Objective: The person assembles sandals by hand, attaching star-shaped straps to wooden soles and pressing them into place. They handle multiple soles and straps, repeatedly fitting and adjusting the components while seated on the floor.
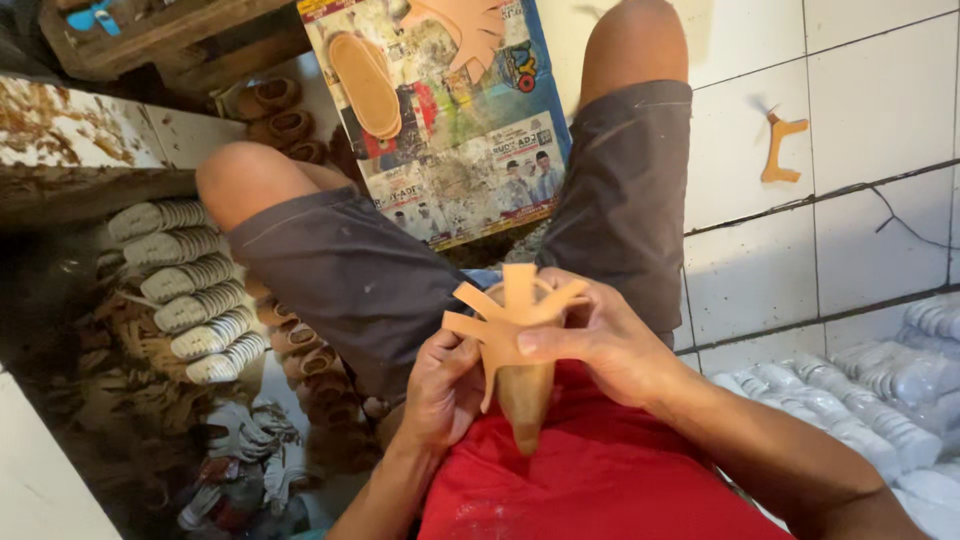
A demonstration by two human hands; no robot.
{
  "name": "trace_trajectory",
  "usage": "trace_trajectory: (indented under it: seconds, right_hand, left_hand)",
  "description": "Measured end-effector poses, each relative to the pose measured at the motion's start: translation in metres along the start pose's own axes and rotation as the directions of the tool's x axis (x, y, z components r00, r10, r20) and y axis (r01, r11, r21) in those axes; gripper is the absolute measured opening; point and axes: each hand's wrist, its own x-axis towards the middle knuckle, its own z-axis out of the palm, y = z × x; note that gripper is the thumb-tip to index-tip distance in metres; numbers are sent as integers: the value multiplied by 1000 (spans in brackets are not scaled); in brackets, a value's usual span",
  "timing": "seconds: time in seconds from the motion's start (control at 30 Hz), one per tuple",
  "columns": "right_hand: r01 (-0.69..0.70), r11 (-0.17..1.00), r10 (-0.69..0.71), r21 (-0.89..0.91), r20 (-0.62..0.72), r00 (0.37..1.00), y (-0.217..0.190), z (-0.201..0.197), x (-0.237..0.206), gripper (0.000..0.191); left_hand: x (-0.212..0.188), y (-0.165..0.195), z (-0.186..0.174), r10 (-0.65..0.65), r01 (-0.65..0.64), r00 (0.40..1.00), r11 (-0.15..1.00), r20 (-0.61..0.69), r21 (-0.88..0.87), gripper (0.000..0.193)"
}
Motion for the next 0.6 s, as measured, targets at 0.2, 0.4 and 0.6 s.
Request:
trace_trajectory:
  seconds: [0.2, 0.4, 0.6]
  right_hand:
    - [-20, 985, 6, 173, 85, 996, 20, -31, -21, 54]
    - [71, 963, -106, 258, 125, 986, 47, -57, -28, 51]
    - [129, 970, -158, 208, 130, 979, 54, -66, -33, 56]
  left_hand:
    - [-24, 7, 16, 141, -225, 971, 808, 193, 544, 14]
    - [-27, 6, 27, 41, -147, 976, 853, 216, 502, 17]
    - [-32, 8, 29, 86, -205, 966, 831, 244, 518, 17]
